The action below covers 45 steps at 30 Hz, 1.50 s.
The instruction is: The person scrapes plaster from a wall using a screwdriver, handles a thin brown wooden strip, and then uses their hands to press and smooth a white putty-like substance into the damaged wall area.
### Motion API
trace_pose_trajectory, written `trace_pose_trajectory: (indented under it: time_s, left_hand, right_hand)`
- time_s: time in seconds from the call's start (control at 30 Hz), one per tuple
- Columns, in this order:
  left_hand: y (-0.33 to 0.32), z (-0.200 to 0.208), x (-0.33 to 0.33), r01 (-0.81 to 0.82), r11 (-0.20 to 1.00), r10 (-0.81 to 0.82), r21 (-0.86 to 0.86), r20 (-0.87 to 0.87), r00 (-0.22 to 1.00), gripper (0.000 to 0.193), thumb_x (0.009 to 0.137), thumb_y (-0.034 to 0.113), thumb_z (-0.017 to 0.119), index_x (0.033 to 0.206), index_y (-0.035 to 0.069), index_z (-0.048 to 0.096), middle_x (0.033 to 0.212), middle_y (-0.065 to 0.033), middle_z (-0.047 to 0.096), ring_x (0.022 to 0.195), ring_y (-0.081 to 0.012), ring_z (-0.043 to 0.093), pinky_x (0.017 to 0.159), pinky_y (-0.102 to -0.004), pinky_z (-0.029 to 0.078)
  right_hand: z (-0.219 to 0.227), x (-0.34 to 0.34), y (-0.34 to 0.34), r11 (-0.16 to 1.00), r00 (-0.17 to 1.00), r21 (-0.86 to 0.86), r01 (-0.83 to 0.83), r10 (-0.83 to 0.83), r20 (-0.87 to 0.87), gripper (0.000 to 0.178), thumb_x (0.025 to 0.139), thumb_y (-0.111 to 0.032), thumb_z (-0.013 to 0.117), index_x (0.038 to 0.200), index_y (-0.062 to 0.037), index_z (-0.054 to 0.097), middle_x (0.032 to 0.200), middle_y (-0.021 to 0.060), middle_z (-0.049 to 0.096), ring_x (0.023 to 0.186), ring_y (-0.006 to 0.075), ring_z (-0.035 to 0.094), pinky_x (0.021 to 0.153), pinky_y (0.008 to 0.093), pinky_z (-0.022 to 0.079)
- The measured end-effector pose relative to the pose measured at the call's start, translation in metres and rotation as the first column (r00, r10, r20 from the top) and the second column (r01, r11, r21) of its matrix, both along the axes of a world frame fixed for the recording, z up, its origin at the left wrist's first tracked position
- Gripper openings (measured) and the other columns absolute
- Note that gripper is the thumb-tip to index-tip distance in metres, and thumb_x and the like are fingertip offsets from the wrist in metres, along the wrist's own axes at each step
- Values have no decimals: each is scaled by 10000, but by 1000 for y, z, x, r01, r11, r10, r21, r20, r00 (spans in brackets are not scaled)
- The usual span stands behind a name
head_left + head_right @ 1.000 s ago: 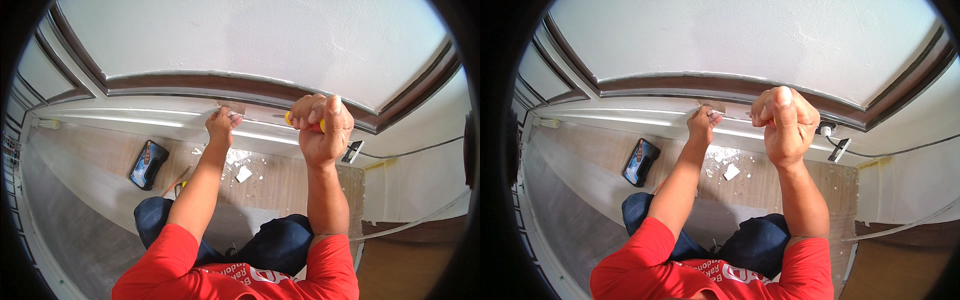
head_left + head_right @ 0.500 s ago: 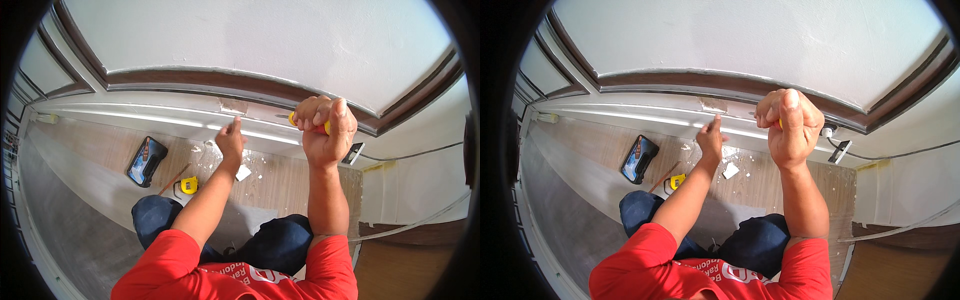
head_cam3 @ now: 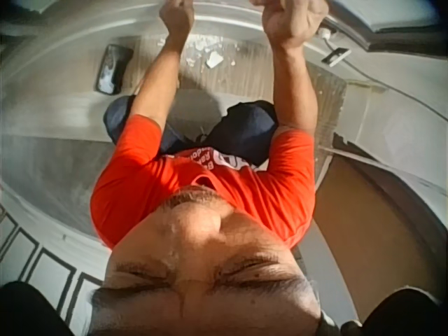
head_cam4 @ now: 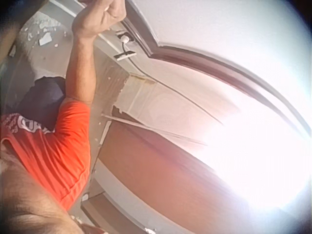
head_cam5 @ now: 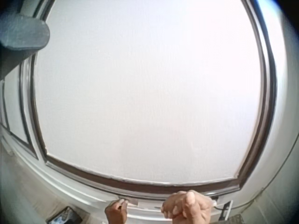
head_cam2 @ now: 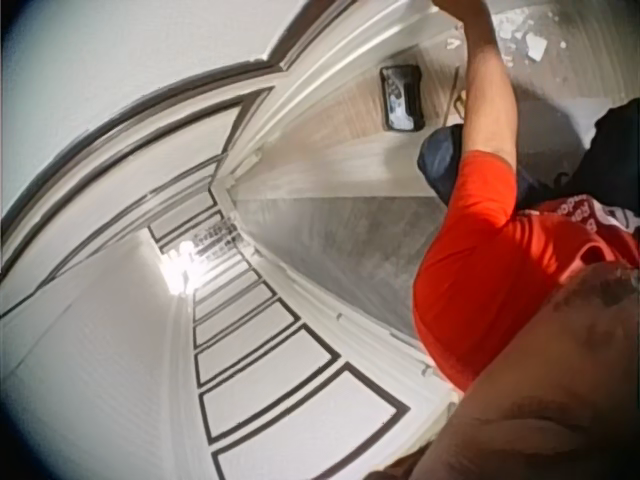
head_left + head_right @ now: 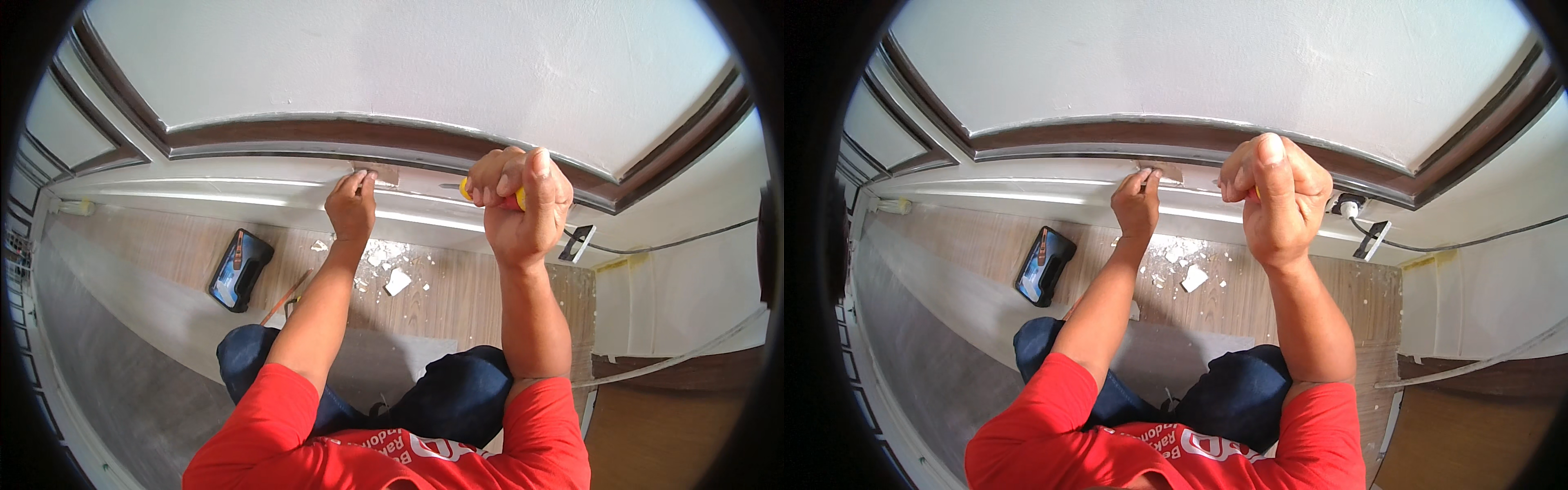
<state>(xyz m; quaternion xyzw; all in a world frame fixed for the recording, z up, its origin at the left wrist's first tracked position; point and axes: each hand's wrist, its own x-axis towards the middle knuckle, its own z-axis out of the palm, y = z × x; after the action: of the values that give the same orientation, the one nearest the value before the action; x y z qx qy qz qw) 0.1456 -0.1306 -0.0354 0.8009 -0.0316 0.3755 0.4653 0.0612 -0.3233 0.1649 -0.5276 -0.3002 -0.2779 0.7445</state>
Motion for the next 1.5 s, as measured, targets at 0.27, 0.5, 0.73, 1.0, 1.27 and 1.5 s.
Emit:
trace_pose_trajectory:
  time_s: [0.27, 0.5, 0.73, 1.0, 1.27, 1.5]
  left_hand:
    - [-8, 1, -4, 26, 987, -16, 158, -62, 998, 149, 945, 149, 625, 929, 2, 609, 892, -157, 654, 801, -376, 641, 723, -461, 506]
    - [-19, -6, -22, 107, 990, -98, 91, -100, 990, 127, 951, 110, 628, 960, -8, 582, 882, -187, 635, 789, -375, 632, 713, -439, 501]
    - [-31, -27, -20, 182, 981, -186, -74, -50, 981, 141, 982, 94, 610, 991, -40, 566, 736, -102, 620, 578, -161, 619, 541, -299, 490]
    - [-42, -5, -46, 236, 921, -319, -310, -252, 914, 142, 980, 129, 584, 974, -13, 581, 755, -144, 616, 688, -289, 631, 634, -379, 498]
    - [-103, 10, -118, 591, 748, -636, -302, -76, 768, 114, 940, 121, 634, 999, 26, 612, 937, -169, 636, 825, -331, 659, 736, -388, 538]
    - [-58, -15, -56, 78, 963, -118, -259, -142, 983, 347, 843, 205, 802, 1083, 34, 619, 850, -54, 577, 586, -161, 544, 535, -290, 459]
  right_hand:
    - [-4, 7, 6, 1000, 1000, -11, -10, 10, -7, 451, 1058, -212, 447, 666, -11, 541, 570, 91, 548, 512, 141, 521, 505, 287, 431]
    - [-7, 17, 12, 999, 999, 13, -34, 34, -8, 440, 1055, -205, 452, 670, -6, 531, 572, 97, 543, 511, 148, 515, 498, 290, 422]
    - [-10, 26, 20, 999, 999, 36, -33, 34, -21, 443, 1055, -214, 457, 670, -4, 524, 571, 98, 537, 509, 151, 513, 493, 289, 412]
    - [-14, 30, 21, 999, 999, 34, -34, 35, -38, 470, 1057, -237, 455, 657, -2, 525, 571, 104, 539, 508, 154, 513, 493, 289, 414]
    - [-12, 34, 23, 994, 999, 96, -52, 51, 8, 460, 1061, -235, 443, 682, 11, 534, 572, 110, 539, 509, 166, 521, 500, 294, 428]
    - [-2, 17, 3, 997, 999, 67, -29, 27, 38, 454, 1061, -229, 433, 687, 4, 543, 576, 109, 546, 503, 162, 522, 502, 292, 434]
